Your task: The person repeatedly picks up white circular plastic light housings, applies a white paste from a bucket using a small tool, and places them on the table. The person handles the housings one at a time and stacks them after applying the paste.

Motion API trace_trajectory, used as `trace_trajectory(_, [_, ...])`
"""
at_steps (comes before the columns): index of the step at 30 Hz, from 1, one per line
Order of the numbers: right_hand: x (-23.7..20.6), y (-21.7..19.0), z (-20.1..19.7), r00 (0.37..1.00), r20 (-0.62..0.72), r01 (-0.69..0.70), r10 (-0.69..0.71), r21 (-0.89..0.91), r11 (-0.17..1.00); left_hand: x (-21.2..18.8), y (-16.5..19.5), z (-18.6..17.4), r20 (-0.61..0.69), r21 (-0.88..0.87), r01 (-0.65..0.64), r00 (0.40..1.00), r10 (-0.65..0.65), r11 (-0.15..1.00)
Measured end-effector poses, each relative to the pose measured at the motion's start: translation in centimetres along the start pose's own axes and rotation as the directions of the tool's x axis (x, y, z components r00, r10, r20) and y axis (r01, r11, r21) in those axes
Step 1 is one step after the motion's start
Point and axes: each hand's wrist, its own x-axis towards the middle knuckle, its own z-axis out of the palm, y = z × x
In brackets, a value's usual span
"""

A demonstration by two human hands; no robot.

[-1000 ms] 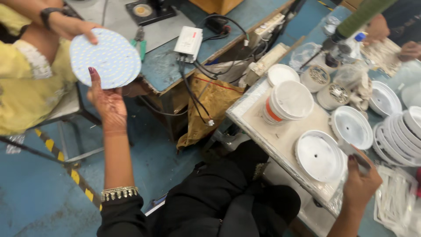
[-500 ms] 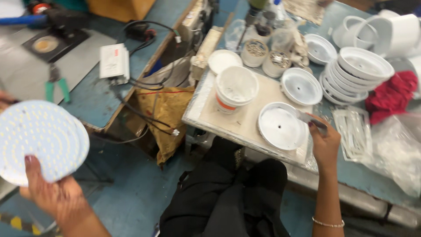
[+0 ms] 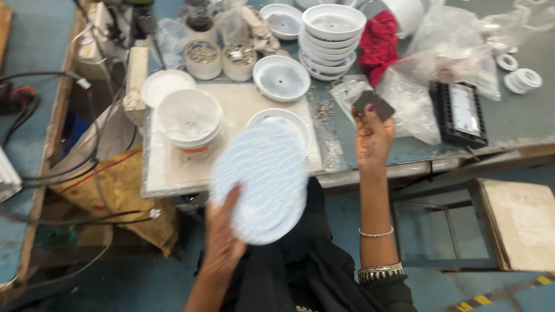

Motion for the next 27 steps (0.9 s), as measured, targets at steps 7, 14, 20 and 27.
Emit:
trace_trajectory(7, [-0.3,-11.0,-6.8,0.960,-0.166,0.210,-0.226,-0.109,0.972,10.7,-15.0,13.4,0.273,0.359,-0.116,0.962,0.015,0.926])
trace_trajectory(14, [-4.4,-14.6,-10.3,0.936,-0.235,0.217,-0.261,-0.195,0.956,14.3,-23.1,15.2,0.123,0.737,-0.236,0.968,0.218,0.634])
trace_trajectory(20, [-5.0,-14.5,-13.0,0.923,-0.276,0.223,-0.267,-0.183,0.958,15.5,-22.6,16.2,0.336,0.731,-0.534,0.824,0.457,0.426])
trace_trajectory(27, [-6.3,-15.0,-14.8,0.904,-0.346,0.195,-0.250,-0.185,0.963,15.2,-23.0,17.8,0.413,0.864,-0.487,0.831,0.371,0.129])
